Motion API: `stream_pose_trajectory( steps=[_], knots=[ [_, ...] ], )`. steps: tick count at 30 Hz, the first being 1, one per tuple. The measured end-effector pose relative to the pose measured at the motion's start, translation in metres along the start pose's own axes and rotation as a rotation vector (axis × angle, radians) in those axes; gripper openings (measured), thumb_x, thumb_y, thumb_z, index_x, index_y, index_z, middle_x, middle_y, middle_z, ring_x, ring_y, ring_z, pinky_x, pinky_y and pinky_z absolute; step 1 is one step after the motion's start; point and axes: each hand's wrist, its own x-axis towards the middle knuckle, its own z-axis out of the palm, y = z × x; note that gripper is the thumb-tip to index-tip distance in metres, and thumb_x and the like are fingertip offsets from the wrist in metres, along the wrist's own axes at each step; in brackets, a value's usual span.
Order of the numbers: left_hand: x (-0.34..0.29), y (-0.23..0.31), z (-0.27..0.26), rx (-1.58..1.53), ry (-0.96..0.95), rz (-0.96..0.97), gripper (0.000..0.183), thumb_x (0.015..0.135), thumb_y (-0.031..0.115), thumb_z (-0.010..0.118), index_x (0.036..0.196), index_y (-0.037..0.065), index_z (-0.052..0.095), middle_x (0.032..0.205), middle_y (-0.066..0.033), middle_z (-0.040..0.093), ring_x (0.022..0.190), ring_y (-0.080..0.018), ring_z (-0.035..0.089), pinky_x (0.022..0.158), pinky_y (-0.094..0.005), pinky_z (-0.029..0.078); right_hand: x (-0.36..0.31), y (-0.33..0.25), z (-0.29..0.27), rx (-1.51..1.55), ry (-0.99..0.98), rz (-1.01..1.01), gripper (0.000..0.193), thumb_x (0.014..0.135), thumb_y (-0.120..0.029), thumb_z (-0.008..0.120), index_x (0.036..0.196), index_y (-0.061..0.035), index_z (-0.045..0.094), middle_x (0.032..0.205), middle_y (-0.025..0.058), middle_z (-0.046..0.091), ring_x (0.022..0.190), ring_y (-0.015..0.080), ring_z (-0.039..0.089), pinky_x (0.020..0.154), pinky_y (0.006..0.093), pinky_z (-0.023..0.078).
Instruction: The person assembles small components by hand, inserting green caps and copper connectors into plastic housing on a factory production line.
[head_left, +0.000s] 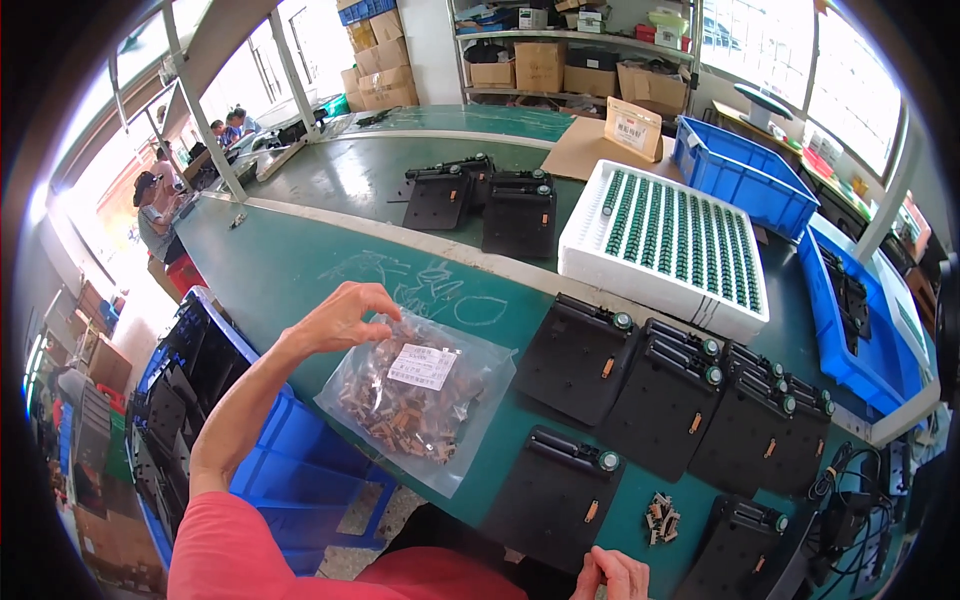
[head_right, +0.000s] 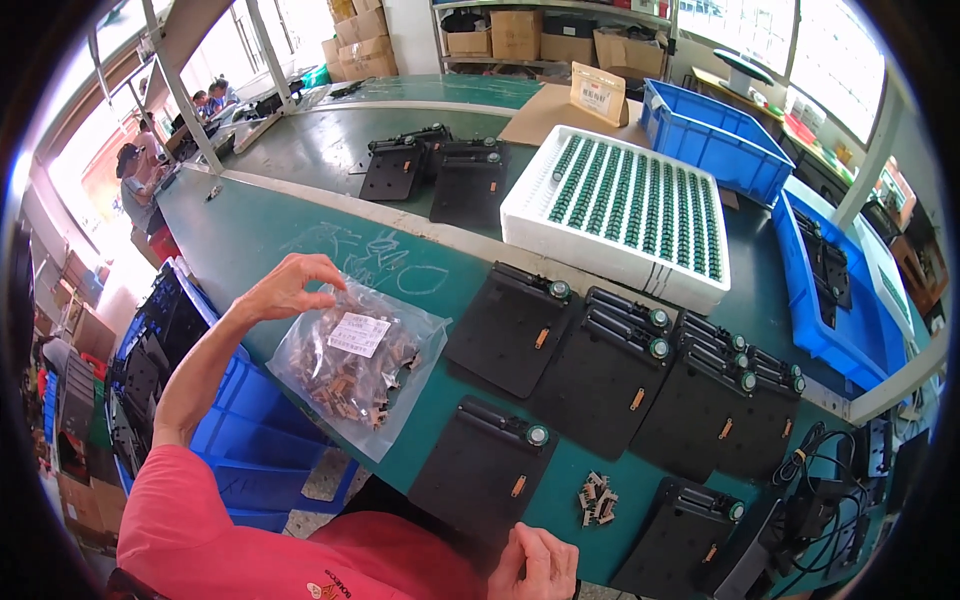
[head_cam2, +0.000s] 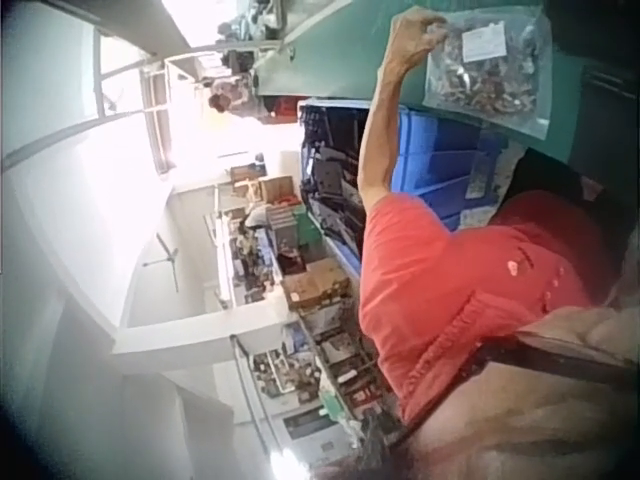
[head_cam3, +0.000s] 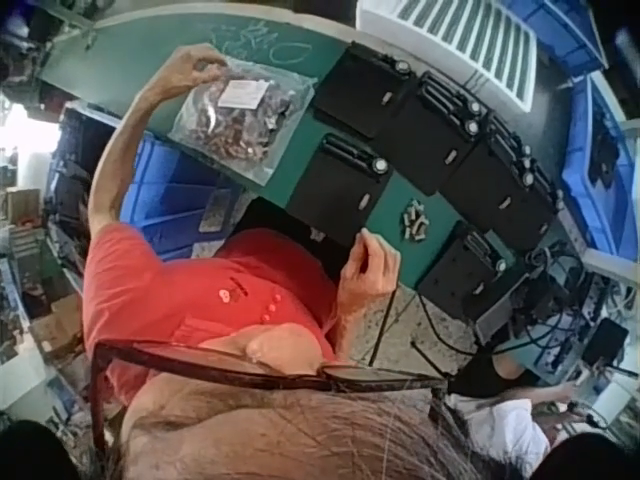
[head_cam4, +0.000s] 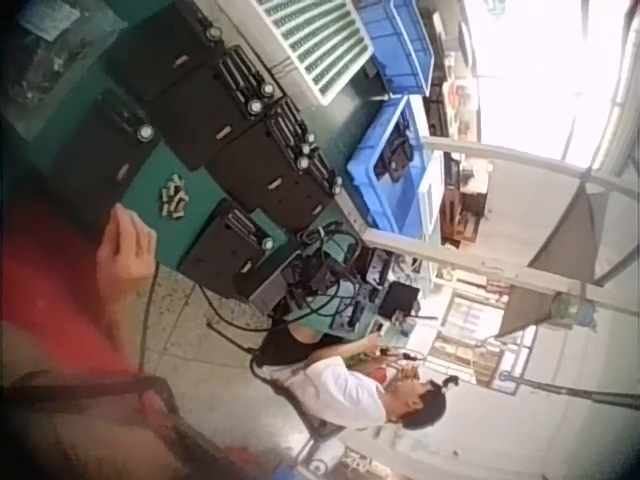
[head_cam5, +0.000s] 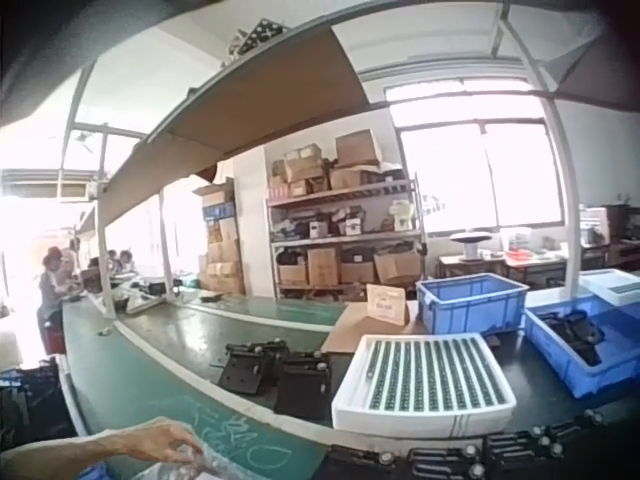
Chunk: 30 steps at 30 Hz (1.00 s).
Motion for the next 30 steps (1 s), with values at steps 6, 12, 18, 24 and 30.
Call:
stream_pose_trajectory(
  steps=[6, 12, 18, 24, 30],
  knots=[
    [0.047, -0.017, 0.001, 0.009, 0.101, 0.060, 0.032, 0.069, 0.015, 0.069, 0.097, 0.001, 0.070, 0.097, -0.0169, 0.067, 0.094, -0.0326, 0.063, 0.082, -0.0389, 0.049, -0.004, 0.004, 0.006, -0.019, 0.027, -0.019, 0.007, 0.083, -0.001, 0.071, 0.089, -0.0045, 0.070, 0.083, 0.0135, 0.066, 0.073, 0.0300, 0.062, 0.065, 0.0379, 0.052],
    [0.087, -0.039, -0.001, 0.025, 0.158, 0.014, 0.036, 0.065, 0.018, 0.068, 0.096, 0.000, 0.069, 0.093, -0.0192, 0.069, 0.088, -0.0329, 0.065, 0.079, -0.0395, 0.051, -0.004, 0.001, 0.008, 0.003, 0.024, 0.024, 0.009, 0.083, -0.001, 0.072, 0.091, -0.0047, 0.071, 0.085, 0.0132, 0.065, 0.073, 0.0279, 0.063, 0.062, 0.0357, 0.051],
    [0.003, -0.023, -0.039, 0.191, 0.354, -0.122, 0.029, 0.072, 0.013, 0.069, 0.099, 0.003, 0.069, 0.098, -0.0100, 0.066, 0.090, -0.0224, 0.063, 0.077, -0.0355, 0.051, -0.007, 0.007, 0.005, -0.009, 0.029, 0.030, 0.008, 0.083, -0.002, 0.072, 0.091, -0.0045, 0.071, 0.088, 0.0127, 0.065, 0.073, 0.0260, 0.063, 0.059, 0.0346, 0.051],
    [-0.163, -0.109, -0.057, 0.373, 0.704, -0.483, 0.017, 0.074, 0.008, 0.065, 0.089, 0.001, 0.067, 0.086, -0.0103, 0.065, 0.084, -0.0236, 0.063, 0.074, -0.0335, 0.049, -0.002, 0.012, 0.005, -0.074, 0.009, -0.122, 0.014, 0.088, -0.007, 0.069, 0.101, -0.0031, 0.067, 0.084, 0.0114, 0.067, 0.071, 0.0215, 0.063, 0.061, 0.0326, 0.053],
    [-0.275, -0.166, 0.005, 0.278, 0.249, -0.786, 0.052, 0.077, 0.015, 0.067, 0.125, -0.003, 0.057, 0.117, -0.0264, 0.061, 0.112, -0.0388, 0.058, 0.097, -0.0426, 0.044, -0.009, 0.014, 0.012, 0.055, 0.002, 0.024, 0.016, 0.075, 0.002, 0.072, 0.090, -0.0039, 0.069, 0.082, 0.0084, 0.065, 0.069, 0.0251, 0.058, 0.060, 0.0335, 0.046]
  ],
)
